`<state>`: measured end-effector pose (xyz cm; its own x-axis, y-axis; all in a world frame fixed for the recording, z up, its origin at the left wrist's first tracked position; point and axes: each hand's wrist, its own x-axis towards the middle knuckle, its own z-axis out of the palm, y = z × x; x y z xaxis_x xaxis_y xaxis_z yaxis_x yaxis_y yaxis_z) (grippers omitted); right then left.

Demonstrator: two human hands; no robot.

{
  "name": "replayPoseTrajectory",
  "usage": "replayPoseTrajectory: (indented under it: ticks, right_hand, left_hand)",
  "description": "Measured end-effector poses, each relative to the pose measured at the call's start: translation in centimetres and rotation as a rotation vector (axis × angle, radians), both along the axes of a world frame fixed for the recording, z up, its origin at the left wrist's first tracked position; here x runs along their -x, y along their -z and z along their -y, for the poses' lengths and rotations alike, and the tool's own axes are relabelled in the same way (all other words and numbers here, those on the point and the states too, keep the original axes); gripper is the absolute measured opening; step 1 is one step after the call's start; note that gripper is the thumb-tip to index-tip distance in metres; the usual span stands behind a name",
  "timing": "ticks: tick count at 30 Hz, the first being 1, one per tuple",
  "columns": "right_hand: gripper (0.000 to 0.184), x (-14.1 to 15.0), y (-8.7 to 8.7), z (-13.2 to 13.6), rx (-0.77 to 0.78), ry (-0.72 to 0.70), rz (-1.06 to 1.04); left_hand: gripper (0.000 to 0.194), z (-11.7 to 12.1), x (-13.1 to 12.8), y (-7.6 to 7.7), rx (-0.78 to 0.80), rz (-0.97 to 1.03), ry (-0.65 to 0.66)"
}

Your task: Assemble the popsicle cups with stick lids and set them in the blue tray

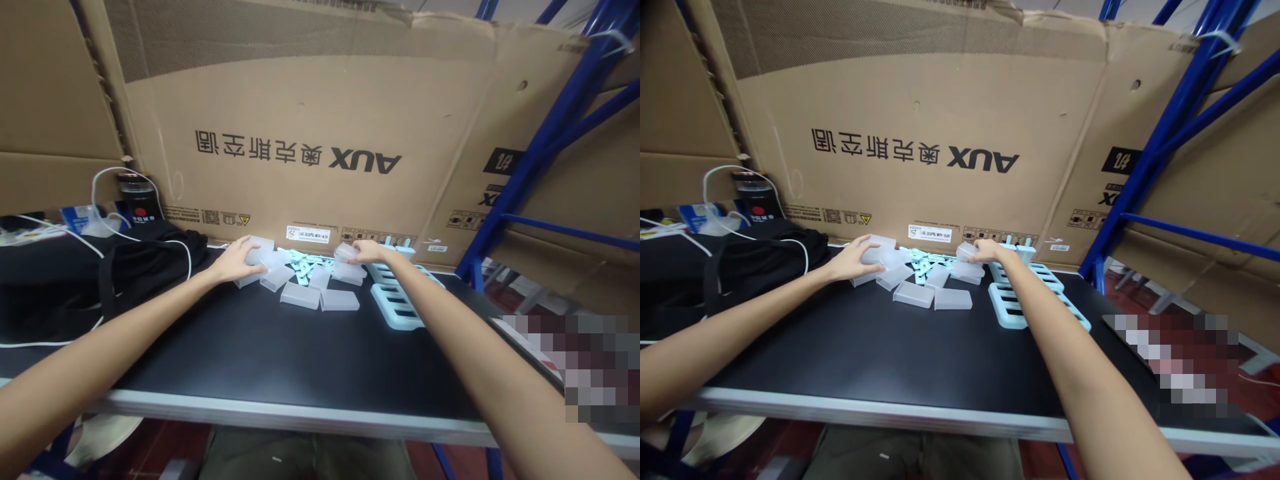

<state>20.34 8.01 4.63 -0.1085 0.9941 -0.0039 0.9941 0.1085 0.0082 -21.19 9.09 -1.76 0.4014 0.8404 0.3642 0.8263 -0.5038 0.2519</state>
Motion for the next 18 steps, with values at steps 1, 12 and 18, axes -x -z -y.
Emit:
replayPoseTrajectory:
  ticks: [1,12,18]
  right_hand:
    - [0.055,-0.1,0.1,-0.1,0.004,-0.005,0.003]
    - [0.07,1.8,0.3,-0.1,-0.089,-0.024,-0.113]
    - [0.081,7.0,0.2,0.1,-0.166,-0.108,-0.258]
  left_hand:
    - [0.082,-0.1,-0.5,0.1,-0.017,0.016,0.022]
    - [0.037,-0.1,-3.3,0.4,-0.092,0.162,0.159]
    - [0.03,0.2,-3.7,-0.1,-0.152,0.247,0.259]
